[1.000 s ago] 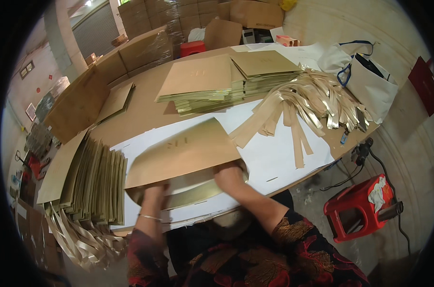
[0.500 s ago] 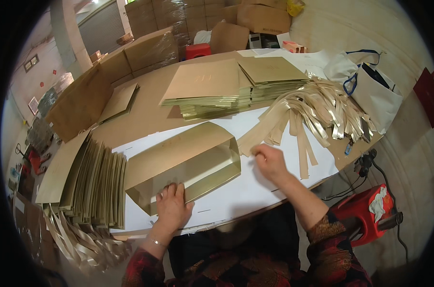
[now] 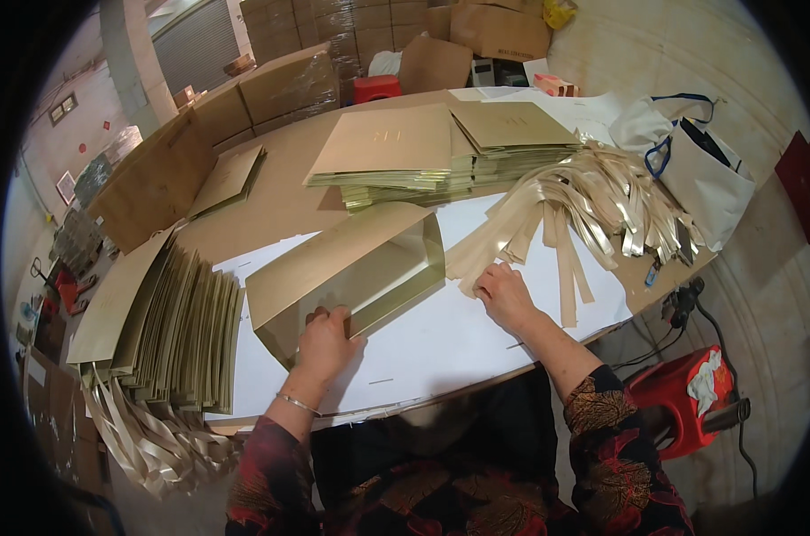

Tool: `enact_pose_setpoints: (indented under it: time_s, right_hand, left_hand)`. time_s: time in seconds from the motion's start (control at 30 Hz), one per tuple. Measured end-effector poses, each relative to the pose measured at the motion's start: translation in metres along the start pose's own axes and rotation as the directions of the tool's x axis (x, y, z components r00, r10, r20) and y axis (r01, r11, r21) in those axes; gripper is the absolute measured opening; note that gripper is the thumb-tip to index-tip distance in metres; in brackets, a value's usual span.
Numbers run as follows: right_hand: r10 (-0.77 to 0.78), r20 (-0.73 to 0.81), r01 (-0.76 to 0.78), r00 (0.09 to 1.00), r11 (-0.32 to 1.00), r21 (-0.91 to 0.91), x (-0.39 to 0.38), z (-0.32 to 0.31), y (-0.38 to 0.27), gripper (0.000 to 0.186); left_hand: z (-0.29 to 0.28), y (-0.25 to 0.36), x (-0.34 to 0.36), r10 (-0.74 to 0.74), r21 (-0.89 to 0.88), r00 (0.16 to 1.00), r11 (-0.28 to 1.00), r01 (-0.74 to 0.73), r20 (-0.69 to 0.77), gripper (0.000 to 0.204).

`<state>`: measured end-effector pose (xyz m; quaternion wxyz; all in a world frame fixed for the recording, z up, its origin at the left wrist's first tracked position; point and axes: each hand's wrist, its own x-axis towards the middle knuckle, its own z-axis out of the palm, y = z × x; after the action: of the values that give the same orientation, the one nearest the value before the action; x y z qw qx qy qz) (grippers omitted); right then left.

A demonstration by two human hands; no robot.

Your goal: Manually assemble paper gift bags by attaching handles using a hot glue gun.

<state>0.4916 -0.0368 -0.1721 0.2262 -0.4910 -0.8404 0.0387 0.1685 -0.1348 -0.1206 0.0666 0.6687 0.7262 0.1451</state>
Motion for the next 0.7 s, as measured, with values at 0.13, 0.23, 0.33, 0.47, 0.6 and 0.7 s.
enact_pose_setpoints:
  time_s: [0.13, 0.23, 0.33, 0.47, 0.6, 0.7]
  right_hand:
    - [-0.064, -0.129, 0.074, 0.99, 0.995, 0.072, -0.003, -0.003, 0.002, 0.013]
    - [-0.116, -0.327, 0.189, 0.938, 0.961, 0.2, 0.005, -0.001, 0.006, 0.014]
    - [-0.014, -0.035, 0.025, 0.999, 0.948, 0.318, 0.01, -0.001, 0.005, 0.012]
    - [0.009, -0.042, -0.006, 0.999, 0.997, 0.077, 0.012, 0.003, 0.006, 0.009]
    - [-0.056, -0.124, 0.053, 0.991, 0.998, -0.03, 0.007, 0.001, 0.006, 0.011]
    - [-0.071, -0.145, 0.061, 0.987, 0.995, -0.073, 0.005, -0.01, 0.005, 0.011]
  left_hand:
    - [-0.017, 0.0, 0.009, 0.036, 0.003, 0.966, 0.999, -0.038, 0.257, 0.074]
    - [-0.021, -0.001, 0.021, 0.024, 0.015, 0.924, 0.999, -0.032, 0.383, 0.081]
    - [-0.025, 0.008, 0.024, -0.01, -0.012, 0.89, 1.0, 0.017, 0.457, 0.083]
    - [-0.024, 0.008, 0.019, -0.017, -0.032, 0.888, 0.999, 0.035, 0.46, 0.083]
    - [-0.018, -0.001, 0.015, 0.042, -0.014, 0.928, 0.999, -0.04, 0.37, 0.081]
    - [-0.023, 0.007, 0.015, 0.051, -0.047, 0.911, 0.998, -0.034, 0.409, 0.078]
